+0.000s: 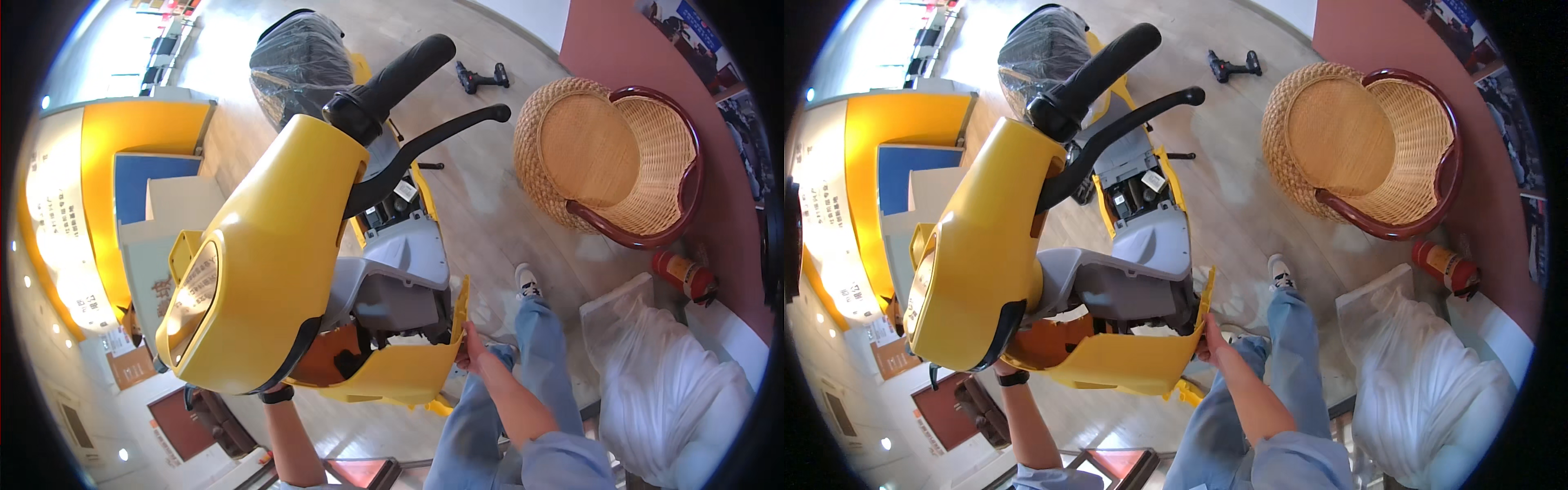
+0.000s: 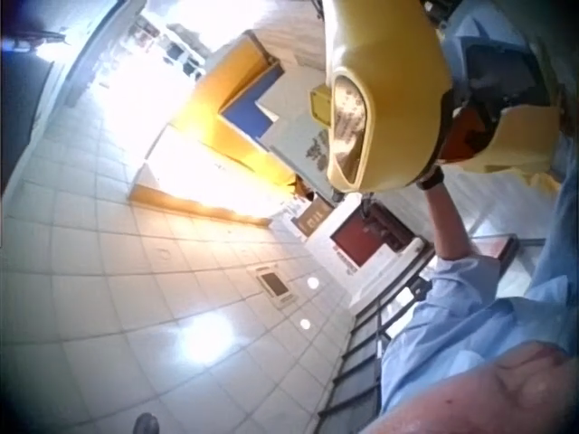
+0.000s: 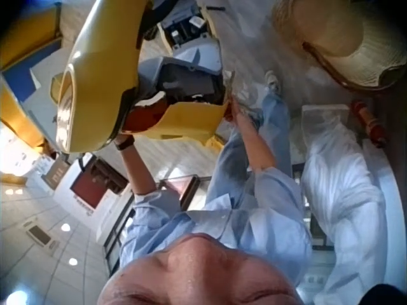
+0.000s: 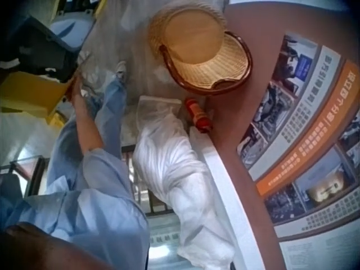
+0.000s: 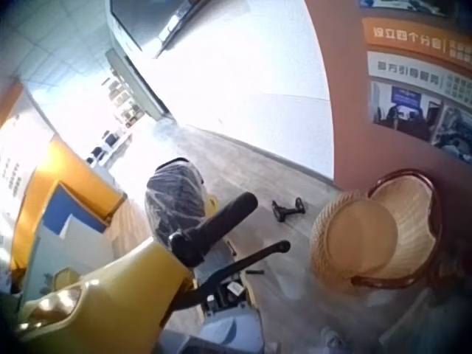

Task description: Using a power drill and hands to disassemble or repair panels on an electric scooter.

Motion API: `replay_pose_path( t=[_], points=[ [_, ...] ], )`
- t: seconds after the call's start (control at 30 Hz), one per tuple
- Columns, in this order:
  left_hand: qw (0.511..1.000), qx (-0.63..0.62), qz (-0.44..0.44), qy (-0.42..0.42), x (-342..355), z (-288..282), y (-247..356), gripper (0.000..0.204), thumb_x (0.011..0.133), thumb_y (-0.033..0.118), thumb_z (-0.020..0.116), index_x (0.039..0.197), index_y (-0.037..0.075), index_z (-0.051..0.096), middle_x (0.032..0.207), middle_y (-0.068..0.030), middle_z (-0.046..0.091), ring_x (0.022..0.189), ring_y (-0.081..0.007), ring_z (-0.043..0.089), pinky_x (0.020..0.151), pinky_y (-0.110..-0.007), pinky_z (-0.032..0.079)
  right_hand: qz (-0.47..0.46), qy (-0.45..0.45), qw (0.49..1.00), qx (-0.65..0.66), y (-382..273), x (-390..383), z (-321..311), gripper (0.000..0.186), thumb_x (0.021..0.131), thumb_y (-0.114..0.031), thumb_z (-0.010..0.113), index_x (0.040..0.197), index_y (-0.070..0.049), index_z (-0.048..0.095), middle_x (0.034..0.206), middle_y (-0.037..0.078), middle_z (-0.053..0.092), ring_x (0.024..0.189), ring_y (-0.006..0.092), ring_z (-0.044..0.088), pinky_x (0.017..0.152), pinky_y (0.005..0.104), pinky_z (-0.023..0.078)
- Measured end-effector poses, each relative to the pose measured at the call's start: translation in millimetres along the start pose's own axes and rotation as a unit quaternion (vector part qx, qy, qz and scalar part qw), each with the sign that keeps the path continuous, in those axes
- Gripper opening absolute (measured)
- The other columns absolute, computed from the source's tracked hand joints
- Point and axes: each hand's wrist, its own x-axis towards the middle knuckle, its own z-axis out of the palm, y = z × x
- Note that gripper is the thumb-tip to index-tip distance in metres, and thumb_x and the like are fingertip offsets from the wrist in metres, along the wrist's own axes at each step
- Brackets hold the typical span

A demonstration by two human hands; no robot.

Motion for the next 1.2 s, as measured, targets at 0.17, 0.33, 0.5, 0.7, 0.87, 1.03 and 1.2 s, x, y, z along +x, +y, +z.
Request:
replay_pose_path(
  t=[0.17,0.33,0.5,0.7,0.87,1.03,1.2],
  points=[
    [1.0,-0.005,-0.004,-0.005,-21.7,-14.5,6.4,0.049,0.095,0.04,0.049,0.124,0.001,0.051,0.115,-0.0109,0.059,0.099,-0.0219,0.059,0.086,-0.037,0.05,-0.035,-0.01,0.998,-0.044,8.3,9.3,-4.0,0.064,0.078,-0.077,0.033,0.076,-0.015,0.049,0.059,0.0,0.049,0.042,0.0085,0.026,0.041,0.0245,0.019],
    [1.0,-0.011,-0.007,-0.003,-61.9,-48.7,20.2,0.053,0.091,0.04,0.048,0.126,0.0,0.049,0.117,-0.0137,0.058,0.103,-0.0247,0.058,0.087,-0.039,0.049,-0.034,-0.012,0.997,-0.067,31.1,24.9,-5.3,0.066,0.077,-0.075,0.032,0.081,-0.013,0.055,0.068,0.003,0.056,0.043,0.0092,0.027,0.043,0.0247,0.02],
    [0.996,0.043,-0.023,0.078,-93.1,-60.8,28.5,0.054,0.075,0.028,0.048,0.119,-0.004,0.051,0.114,-0.0204,0.056,0.108,-0.0305,0.052,0.091,-0.043,0.045,-0.058,0.022,0.998,-0.025,82.7,44.7,-6.0,0.073,0.075,-0.078,0.03,0.086,-0.011,0.059,0.075,0.004,0.059,0.043,0.0097,0.028,0.043,0.0245,0.02],
    [0.998,0.043,0.01,0.047,-117.0,-69.6,24.4,0.038,0.068,0.027,0.056,0.095,0.0,0.049,0.098,-0.0153,0.05,0.102,-0.0263,0.046,0.095,-0.04,0.038,-0.09,0.018,0.995,-0.049,124.6,63.9,-29.6,0.073,0.082,-0.075,0.03,0.117,-0.014,0.049,0.101,0.012,0.063,0.095,0.0264,0.063,0.084,0.0415,0.05],
    [0.998,0.049,0.039,0.025,-140.0,-89.2,24.0,0.04,0.068,0.028,0.056,0.096,0.0,0.05,0.099,-0.0154,0.05,0.101,-0.0266,0.047,0.097,-0.041,0.036,-0.159,-0.027,0.987,-0.006,146.8,78.1,-34.2,0.071,0.081,-0.076,0.033,0.114,-0.015,0.051,0.098,0.009,0.064,0.09,0.0239,0.064,0.078,0.0376,0.051],
    [0.996,0.043,0.053,0.056,-159.3,-100.5,29.8,0.04,0.069,0.031,0.058,0.094,0.0,0.051,0.098,-0.0154,0.052,0.102,-0.0271,0.047,0.094,-0.041,0.038,-0.198,-0.068,0.978,0.001,153.0,70.4,-37.3,0.07,0.082,-0.076,0.036,0.115,-0.016,0.052,0.099,0.008,0.065,0.09,0.0214,0.065,0.076,0.033,0.052],
    [0.995,0.004,0.075,0.071,-176.8,-113.0,44.0,0.041,0.068,0.029,0.057,0.096,0.0,0.051,0.099,-0.0149,0.051,0.102,-0.0272,0.048,0.095,-0.04,0.038,-0.17,-0.086,0.981,0.033,151.2,46.6,-35.7,0.054,0.091,-0.061,0.038,0.11,-0.014,0.059,0.098,0.013,0.065,0.096,0.0303,0.063,0.087,0.0486,0.05]
  ],
)
